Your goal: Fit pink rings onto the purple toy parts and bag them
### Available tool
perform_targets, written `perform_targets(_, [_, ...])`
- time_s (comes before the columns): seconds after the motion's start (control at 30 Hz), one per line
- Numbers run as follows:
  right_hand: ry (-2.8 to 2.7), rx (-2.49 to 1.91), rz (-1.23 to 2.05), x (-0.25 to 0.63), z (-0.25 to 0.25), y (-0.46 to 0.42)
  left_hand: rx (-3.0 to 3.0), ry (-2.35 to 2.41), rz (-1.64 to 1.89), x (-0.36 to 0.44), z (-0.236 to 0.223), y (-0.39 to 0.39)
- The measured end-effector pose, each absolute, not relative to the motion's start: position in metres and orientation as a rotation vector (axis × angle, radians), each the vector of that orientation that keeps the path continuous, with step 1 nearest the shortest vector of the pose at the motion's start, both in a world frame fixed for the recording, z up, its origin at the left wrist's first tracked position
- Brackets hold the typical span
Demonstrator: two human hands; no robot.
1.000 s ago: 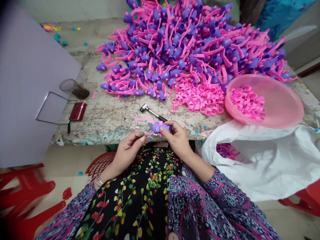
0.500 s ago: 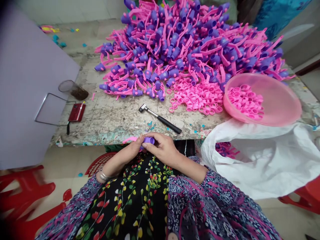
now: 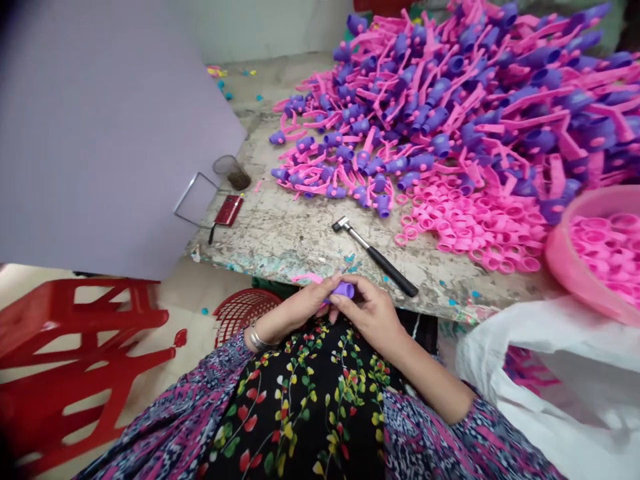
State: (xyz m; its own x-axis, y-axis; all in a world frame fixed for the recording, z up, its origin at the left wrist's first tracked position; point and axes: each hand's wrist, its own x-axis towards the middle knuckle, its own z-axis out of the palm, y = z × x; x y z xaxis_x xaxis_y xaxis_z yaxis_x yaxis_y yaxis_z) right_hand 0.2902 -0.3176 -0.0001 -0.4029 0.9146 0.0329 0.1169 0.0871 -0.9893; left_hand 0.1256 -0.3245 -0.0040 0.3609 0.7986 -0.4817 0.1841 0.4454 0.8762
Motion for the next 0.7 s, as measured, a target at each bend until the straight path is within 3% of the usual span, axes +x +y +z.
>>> perform_targets(0.2, [-1.686,-1.248,1.255,0.324,-0.014,-0.291,1.015,1.212,0.518,0.112,-0.020,-0.327])
perform_targets(0.37, [-1.925,-1.655,0.588,0.352,-0.028,-0.249,0.857,1.177,0.591,0.108,-0.026,-0.329])
perform_targets(0.47, [-2.096,-1.708,0.352,0.357,-0.032,-0.232,0.811,1.148,0.618,0.109,-0.024,-0.327])
perform_targets(0.7, [-2.266,-1.758,0.319,0.354,-0.045,-0.225,0.937,1.277,0.595,0.105,-0.026,-0.324])
